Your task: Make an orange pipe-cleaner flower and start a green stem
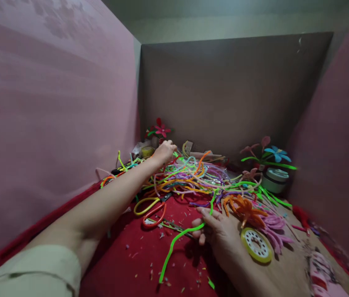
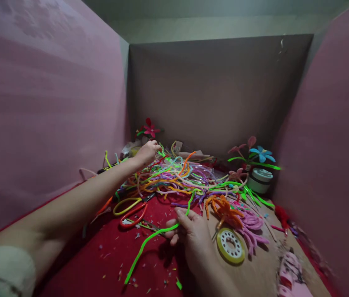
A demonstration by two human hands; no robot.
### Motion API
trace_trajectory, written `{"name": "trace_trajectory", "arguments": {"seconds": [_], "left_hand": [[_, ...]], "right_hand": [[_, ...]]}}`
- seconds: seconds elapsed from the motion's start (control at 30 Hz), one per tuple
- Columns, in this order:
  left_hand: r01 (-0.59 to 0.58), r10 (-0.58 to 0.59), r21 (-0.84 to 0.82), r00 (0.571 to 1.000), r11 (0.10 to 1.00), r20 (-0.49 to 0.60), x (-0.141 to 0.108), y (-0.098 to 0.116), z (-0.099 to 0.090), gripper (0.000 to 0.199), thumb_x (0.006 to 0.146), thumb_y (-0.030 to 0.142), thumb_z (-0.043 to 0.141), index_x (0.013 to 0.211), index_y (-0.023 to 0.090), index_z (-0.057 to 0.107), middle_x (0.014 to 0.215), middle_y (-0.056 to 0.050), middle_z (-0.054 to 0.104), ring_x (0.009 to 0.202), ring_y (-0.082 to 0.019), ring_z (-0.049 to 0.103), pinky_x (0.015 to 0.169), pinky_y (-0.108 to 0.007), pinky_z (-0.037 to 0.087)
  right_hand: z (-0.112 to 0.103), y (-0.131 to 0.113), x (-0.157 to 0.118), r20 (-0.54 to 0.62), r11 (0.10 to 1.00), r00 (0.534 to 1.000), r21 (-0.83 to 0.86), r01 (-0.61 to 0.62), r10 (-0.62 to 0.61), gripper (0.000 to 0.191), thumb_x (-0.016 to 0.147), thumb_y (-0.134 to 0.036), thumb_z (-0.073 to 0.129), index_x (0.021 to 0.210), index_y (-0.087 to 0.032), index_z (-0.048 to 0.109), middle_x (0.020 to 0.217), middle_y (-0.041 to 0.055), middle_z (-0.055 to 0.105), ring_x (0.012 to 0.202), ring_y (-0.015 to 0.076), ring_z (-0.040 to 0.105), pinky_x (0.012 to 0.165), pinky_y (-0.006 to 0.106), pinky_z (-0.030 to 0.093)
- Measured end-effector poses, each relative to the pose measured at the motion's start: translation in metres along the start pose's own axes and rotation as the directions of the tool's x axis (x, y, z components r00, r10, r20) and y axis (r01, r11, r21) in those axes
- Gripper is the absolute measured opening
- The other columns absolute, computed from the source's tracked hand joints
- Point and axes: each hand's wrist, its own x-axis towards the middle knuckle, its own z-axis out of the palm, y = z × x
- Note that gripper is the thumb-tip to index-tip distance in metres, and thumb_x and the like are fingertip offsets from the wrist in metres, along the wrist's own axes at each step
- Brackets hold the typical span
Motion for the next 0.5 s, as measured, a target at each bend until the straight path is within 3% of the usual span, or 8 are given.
{"name": "trace_trajectory", "arguments": {"seconds": [0.07, 0.13, 0.27, 0.4, 0.5], "left_hand": [[0.006, -0.007, 0.027, 0.999, 1.0, 0.039, 0.023, -0.007, 0.007, 0.018, 0.083, 0.017, 0.051, 0.095, 0.015, 0.064, 0.107, -0.011, 0.057, 0.101, -0.021, 0.053, 0.08, -0.033, 0.047], [0.0, -0.003, 0.046, 0.997, 0.999, 0.082, 0.037, -0.014, 0.015, 0.026, 0.085, 0.028, 0.051, 0.108, 0.017, 0.057, 0.112, -0.009, 0.056, 0.097, -0.019, 0.056, 0.08, -0.038, 0.048], [-0.035, 0.027, 0.062, 0.991, 0.997, 0.131, 0.053, -0.028, 0.03, 0.029, 0.085, 0.031, 0.052, 0.111, 0.017, 0.054, 0.112, -0.008, 0.056, 0.095, -0.019, 0.057, 0.079, -0.038, 0.049], [-0.042, 0.038, 0.061, 0.997, 0.997, 0.066, 0.059, -0.047, 0.034, 0.015, 0.079, 0.016, 0.053, 0.083, 0.02, 0.067, 0.098, -0.006, 0.061, 0.099, -0.02, 0.054, 0.073, -0.027, 0.045], [-0.032, 0.034, 0.053, 0.999, 0.998, -0.038, 0.056, -0.058, 0.027, 0.024, 0.077, 0.012, 0.048, 0.087, 0.022, 0.068, 0.103, -0.006, 0.062, 0.101, -0.02, 0.052, 0.075, -0.026, 0.043]], "right_hand": [[0.001, 0.002, 0.0, 0.015, 1.0, 1.0, -0.026, -0.005, 0.005, 0.041, 0.067, -0.037, 0.072, 0.092, -0.009, 0.054, 0.061, 0.0068, 0.067, 0.044, 0.0148, 0.062, 0.034, 0.017, 0.041], [0.001, 0.003, 0.001, 0.016, 0.999, 1.0, -0.034, -0.009, 0.01, 0.044, 0.067, -0.039, 0.071, 0.093, -0.009, 0.052, 0.06, 0.0068, 0.067, 0.043, 0.0147, 0.062, 0.034, 0.017, 0.04], [0.0, 0.004, 0.003, 0.008, 1.0, 1.0, -0.009, -0.022, 0.022, 0.046, 0.067, -0.041, 0.07, 0.093, -0.009, 0.051, 0.059, 0.0064, 0.066, 0.041, 0.0141, 0.06, 0.033, 0.016, 0.039], [-0.001, 0.004, 0.004, 0.033, 1.0, 0.999, 0.007, -0.029, 0.028, 0.044, 0.069, -0.041, 0.067, 0.092, -0.008, 0.05, 0.061, 0.0078, 0.067, 0.041, 0.0134, 0.06, 0.033, 0.016, 0.038], [-0.002, 0.003, 0.004, 0.025, 0.999, 0.999, 0.0, -0.037, 0.037, 0.043, 0.07, -0.04, 0.067, 0.093, -0.008, 0.05, 0.061, 0.008, 0.067, 0.041, 0.0137, 0.06, 0.033, 0.016, 0.039]]}}
